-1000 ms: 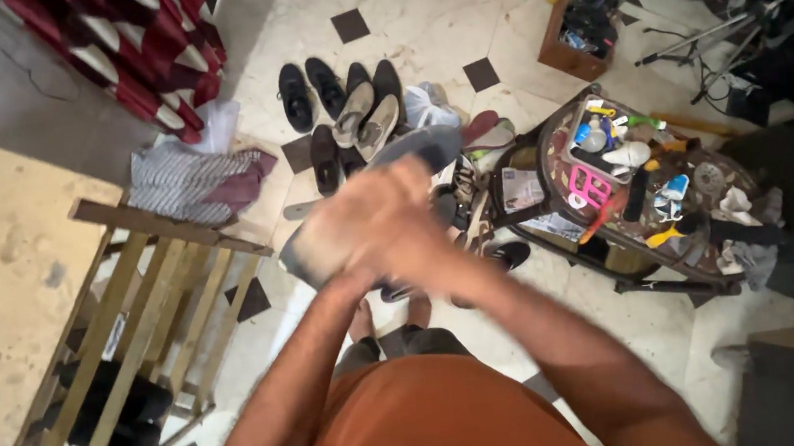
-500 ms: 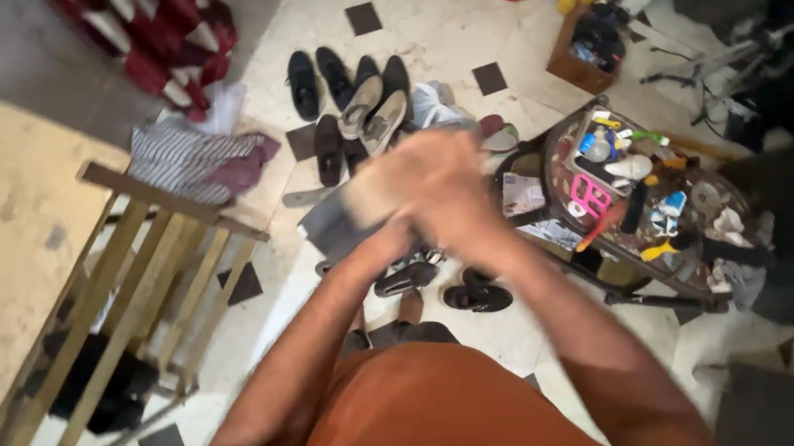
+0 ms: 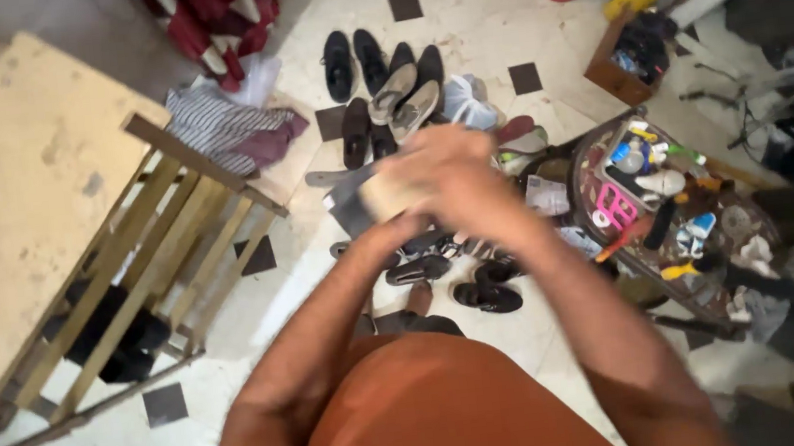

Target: The person is cleaning a dark-colored shoe using a brush and a cloth.

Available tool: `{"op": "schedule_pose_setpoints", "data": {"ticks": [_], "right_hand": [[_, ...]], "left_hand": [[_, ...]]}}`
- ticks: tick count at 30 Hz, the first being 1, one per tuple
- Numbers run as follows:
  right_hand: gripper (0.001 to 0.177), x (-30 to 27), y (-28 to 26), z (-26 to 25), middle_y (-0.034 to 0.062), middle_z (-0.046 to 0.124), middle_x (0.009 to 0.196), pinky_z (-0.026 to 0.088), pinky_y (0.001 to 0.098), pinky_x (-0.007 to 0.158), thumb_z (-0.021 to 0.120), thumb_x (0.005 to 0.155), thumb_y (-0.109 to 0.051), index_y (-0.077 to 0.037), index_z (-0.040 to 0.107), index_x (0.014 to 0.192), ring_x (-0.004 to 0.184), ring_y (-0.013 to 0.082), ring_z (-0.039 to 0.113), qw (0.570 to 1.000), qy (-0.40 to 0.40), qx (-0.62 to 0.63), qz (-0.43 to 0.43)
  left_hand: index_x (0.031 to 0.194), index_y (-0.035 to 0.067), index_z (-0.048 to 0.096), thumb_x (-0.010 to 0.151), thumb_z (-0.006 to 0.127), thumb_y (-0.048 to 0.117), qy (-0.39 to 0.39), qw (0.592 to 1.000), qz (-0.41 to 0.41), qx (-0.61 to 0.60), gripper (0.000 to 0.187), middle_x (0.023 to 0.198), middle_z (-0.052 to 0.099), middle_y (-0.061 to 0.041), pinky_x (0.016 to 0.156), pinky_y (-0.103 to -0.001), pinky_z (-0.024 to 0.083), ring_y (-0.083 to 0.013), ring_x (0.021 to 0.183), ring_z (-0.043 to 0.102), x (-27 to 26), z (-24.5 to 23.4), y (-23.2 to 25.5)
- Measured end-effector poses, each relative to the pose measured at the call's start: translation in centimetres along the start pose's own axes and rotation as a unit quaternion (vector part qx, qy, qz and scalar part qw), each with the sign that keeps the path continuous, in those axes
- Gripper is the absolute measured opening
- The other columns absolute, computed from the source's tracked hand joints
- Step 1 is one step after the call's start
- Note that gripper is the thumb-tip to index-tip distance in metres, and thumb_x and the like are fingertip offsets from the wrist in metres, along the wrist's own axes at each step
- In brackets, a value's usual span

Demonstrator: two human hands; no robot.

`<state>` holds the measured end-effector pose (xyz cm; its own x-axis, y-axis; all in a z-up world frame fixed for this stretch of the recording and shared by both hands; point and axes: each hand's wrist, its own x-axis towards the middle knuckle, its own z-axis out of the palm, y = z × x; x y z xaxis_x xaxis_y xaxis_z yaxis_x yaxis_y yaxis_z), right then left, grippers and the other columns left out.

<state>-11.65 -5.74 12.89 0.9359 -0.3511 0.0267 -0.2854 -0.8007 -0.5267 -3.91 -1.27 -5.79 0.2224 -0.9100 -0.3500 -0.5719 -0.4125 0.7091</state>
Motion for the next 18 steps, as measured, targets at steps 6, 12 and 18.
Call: {"op": "schedule_pose_setpoints", "data": {"ticks": [6, 12, 18], "right_hand": [[0.059, 0.2, -1.4, -1.6, 0.0076, 0.058, 0.134, 0.029, 0.0478, 0.105, 0.077, 0.087, -0.030, -0.026, 0.062, 0.144, 0.126, 0.0304, 0.048, 0.986, -0.010, -0.078, 0.146], [0.053, 0.4, -1.6, 0.7, 0.0122, 0.060, 0.126, 0.027, 0.0495, 0.105, 0.079, 0.081, -0.029, -0.023, 0.070, 0.133, 0.126, 0.0329, 0.047, 0.995, 0.028, -0.067, -0.063], [0.058, 0.2, 1.0, 0.2, 0.0061, 0.059, 0.133, 0.035, 0.0381, 0.109, 0.084, 0.077, -0.031, -0.028, 0.069, 0.133, 0.125, 0.0256, 0.050, 0.999, 0.030, 0.019, 0.040]], "left_hand": [[0.144, 0.007, 0.056, 0.110, 0.044, 0.019, 0.004, 0.978, 0.199, -0.069, 0.037, 0.147, 0.054, -0.019, 0.115, -0.055, 0.046, -0.0380, 0.134, 0.051, 5.2, 4.4, 0.3], [0.124, 0.007, 0.061, 0.092, 0.054, 0.038, 0.353, 0.794, -0.412, 0.274, 0.045, 0.145, 0.053, -0.018, 0.096, -0.056, 0.055, -0.0282, 0.141, 0.048, -1.5, -3.8, 10.0], [0.112, 0.004, 0.067, 0.092, 0.050, 0.014, -0.094, 0.976, 0.196, 0.010, 0.027, 0.112, 0.071, -0.020, 0.091, -0.044, 0.053, -0.0341, 0.104, 0.067, 4.9, 5.8, -3.5]]}}
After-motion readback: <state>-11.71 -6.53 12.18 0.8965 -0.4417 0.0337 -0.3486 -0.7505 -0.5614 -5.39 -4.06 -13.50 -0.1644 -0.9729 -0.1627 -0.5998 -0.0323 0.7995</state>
